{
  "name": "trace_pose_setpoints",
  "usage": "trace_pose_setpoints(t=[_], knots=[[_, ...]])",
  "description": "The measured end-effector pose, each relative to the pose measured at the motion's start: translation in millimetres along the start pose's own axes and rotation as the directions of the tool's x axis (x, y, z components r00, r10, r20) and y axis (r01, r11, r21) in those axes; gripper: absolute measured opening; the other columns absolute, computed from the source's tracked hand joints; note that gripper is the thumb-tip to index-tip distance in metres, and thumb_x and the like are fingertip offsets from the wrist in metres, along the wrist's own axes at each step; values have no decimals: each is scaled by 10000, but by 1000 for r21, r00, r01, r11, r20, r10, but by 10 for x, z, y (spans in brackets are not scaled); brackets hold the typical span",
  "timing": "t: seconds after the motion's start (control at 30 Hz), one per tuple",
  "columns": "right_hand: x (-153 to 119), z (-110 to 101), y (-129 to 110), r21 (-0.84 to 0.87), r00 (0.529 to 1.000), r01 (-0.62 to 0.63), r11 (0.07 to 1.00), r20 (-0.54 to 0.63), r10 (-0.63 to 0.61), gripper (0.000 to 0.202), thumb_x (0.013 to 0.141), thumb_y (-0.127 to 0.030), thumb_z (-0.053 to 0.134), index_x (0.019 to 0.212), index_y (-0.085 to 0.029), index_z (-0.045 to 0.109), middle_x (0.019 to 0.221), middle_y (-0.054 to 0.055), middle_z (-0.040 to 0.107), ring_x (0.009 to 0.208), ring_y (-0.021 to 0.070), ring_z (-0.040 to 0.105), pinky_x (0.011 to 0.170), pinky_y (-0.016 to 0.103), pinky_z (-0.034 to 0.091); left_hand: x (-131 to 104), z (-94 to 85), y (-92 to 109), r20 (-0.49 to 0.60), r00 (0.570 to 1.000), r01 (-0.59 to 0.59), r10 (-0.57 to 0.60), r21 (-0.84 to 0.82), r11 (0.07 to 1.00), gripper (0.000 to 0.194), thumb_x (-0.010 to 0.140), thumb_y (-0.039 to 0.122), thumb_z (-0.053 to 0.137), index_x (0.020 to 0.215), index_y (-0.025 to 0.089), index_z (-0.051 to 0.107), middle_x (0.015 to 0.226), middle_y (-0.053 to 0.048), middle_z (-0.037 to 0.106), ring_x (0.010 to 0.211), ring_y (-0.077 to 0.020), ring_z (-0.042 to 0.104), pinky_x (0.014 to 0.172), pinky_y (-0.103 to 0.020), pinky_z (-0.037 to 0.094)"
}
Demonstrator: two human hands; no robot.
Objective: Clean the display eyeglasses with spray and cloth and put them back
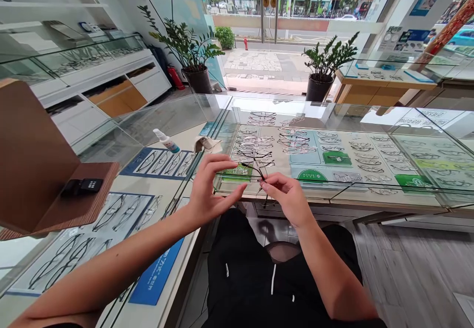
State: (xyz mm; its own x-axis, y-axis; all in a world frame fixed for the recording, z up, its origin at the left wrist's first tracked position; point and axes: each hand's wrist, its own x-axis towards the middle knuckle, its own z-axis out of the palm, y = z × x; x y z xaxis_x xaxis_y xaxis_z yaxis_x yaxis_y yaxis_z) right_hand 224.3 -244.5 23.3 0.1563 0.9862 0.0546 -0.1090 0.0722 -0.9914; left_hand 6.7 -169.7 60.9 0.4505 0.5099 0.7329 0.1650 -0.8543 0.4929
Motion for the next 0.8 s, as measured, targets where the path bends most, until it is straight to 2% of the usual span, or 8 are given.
trace_pose_setpoints(t=[0.07, 0.1, 0.17, 0.3, 0.47, 0.53, 0.67, 0.8], knots=[[-6, 61, 14, -91, 992, 96, 991, -79, -103, 206, 897, -443, 835, 867, -242, 804, 1092, 80, 784, 1038, 244, 723, 908, 382, 581, -32, 37, 51, 72, 995, 69, -71, 23, 997, 100, 957, 250, 751, 1052, 229, 729, 889, -34, 683, 836, -181, 658, 781, -322, 545], [-14, 103, 17, -156, 979, 153, 976, -108, -170, 188, 928, -425, 805, 881, -243, 799, 1107, 88, 780, 1062, 253, 722, 925, 396, 581, -43, 60, 80, 139, 980, 142, -141, 1, 990, 62, 992, 275, 712, 982, 223, 745, 777, -8, 647, 729, -156, 615, 705, -297, 497], [-29, 202, 24, -310, 935, 271, 911, -140, -326, 146, 975, -374, 749, 913, -246, 784, 1126, 98, 777, 1106, 271, 720, 974, 434, 576, -52, 109, 122, 232, 924, 323, -303, -50, 945, 183, 1018, 354, 683, 950, 215, 782, 662, 21, 573, 630, -134, 534, 639, -285, 419], [2, 390, 79, -551, 816, 413, 725, -128, -563, 96, 1015, -286, 676, 963, -254, 749, 1115, 107, 780, 1111, 284, 735, 1009, 476, 587, -36, 183, 98, 259, 769, 637, -585, -231, 735, 352, 936, 533, 758, 982, 189, 816, 598, 60, 391, 579, -117, 366, 585, -278, 300], [57, 552, 151, -629, 791, 435, 644, -74, -607, 178, 1022, -205, 624, 1126, -261, 756, 1201, 122, 771, 1177, 291, 730, 1044, 493, 587, -28, 225, -36, 297, 592, 792, -750, -390, 470, 497, 774, 643, 865, 894, 171, 766, 587, 68, 353, 571, -106, 306, 552, -264, 234], [35, 600, 133, -630, 802, 451, 632, -26, -597, 264, 1011, -189, 616, 1230, -268, 740, 1261, 124, 762, 1218, 299, 713, 1072, 506, 570, -26, 231, -89, 274, 573, 797, -772, -403, 449, 511, 749, 652, 875, 883, 172, 763, 609, 52, 424, 574, -104, 321, 549, -261, 248], [44, 443, 69, -571, 807, 516, 638, 74, -586, 307, 988, -220, 643, 1287, -267, 692, 1268, 105, 753, 1224, 294, 693, 1074, 476, 553, 22, 134, -221, 191, 619, 769, -762, -346, 537, 513, 760, 661, 860, 876, 166, 791, 614, 35, 477, 579, -106, 330, 568, -266, 241], [330, -371, 144, -746, 800, 372, 553, -44, -598, 198, 982, -252, 588, 1143, -234, 701, 951, 63, 697, 957, 274, 660, 909, 431, 543, 196, -137, -347, 301, 659, 732, -689, -46, 680, 466, 771, 635, 850, 821, 174, 811, 581, 30, 476, 581, -123, 376, 598, -276, 248]])
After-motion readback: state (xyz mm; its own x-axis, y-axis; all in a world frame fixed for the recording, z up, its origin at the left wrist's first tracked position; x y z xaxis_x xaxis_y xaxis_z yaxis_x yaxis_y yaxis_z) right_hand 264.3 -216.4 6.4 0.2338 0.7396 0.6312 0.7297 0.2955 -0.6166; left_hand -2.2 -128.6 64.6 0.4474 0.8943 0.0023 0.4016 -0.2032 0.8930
